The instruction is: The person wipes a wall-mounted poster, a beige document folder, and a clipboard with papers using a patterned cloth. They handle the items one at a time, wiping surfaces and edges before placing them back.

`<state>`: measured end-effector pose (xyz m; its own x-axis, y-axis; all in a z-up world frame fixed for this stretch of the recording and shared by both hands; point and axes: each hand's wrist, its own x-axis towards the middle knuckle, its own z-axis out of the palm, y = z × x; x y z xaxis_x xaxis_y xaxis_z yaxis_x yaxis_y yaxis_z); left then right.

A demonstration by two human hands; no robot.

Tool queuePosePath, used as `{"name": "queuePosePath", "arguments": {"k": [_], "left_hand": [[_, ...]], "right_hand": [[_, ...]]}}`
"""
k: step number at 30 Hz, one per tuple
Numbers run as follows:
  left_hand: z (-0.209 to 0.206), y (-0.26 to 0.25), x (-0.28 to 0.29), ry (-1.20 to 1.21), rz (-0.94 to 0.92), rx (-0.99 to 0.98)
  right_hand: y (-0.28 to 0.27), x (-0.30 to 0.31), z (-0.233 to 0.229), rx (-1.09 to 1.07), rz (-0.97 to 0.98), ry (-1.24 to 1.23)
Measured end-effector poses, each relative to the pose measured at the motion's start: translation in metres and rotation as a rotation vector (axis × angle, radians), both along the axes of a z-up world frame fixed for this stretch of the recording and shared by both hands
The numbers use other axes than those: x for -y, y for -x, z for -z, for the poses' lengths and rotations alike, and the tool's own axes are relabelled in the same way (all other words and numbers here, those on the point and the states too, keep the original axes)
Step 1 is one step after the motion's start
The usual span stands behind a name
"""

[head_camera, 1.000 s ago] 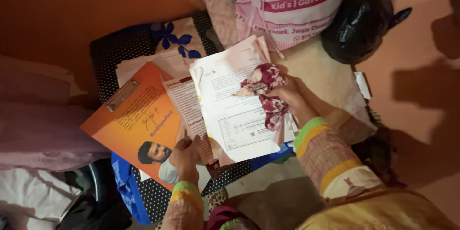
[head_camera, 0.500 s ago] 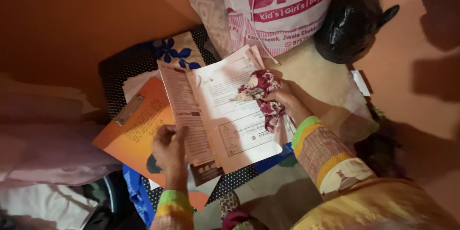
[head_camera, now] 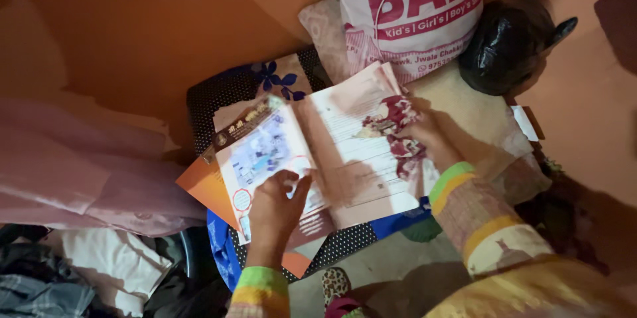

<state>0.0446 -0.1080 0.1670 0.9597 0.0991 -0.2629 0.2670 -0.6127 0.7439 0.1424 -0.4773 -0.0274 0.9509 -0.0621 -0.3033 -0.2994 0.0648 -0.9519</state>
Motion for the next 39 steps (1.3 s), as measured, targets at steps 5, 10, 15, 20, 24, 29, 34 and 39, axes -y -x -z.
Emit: {"name": "queuePosePath", "arguments": {"k": [5, 10, 15, 20, 24, 29, 34, 39], "left_hand": [[0.086, 0.027, -0.026, 0.066, 0.022, 0.016], [0.147, 0.052, -0.056, -0.065, -0.052, -0.192], [0.192, 0.072, -0.083, -0.113, -0.118, -0.071], [0.222, 0.071, -0.111, -0.105, -0.251, -0.120], [0.221, 0.057, -0.119, 0.000, -0.199, -0.045], [0.166, 0.041, -0.103, 0.486, -0.368, -0.394], [0.081, 0.020, -0.083, 0.757, -0.513, -0.635], [0.075, 0.013, -0.070, 0.741, -0.441, -0.681]], "right_hand": [[-0.008, 0.046, -0.031, -0.132, 0.024, 0.437], [0.004, 0.050, -0.067, -0.208, 0.154, 0.251], [0.011, 0.027, -0.073, -0.162, 0.124, 0.071], [0.008, -0.001, -0.054, -0.191, 0.111, 0.097], [0.013, -0.023, -0.036, -0.217, 0.122, -0.040], [0.020, -0.066, -0.014, -0.436, 0.031, -0.199], [0.025, -0.107, -0.021, -0.574, -0.044, -0.111], [0.051, -0.114, -0.042, -0.510, -0.121, -0.152]]}}
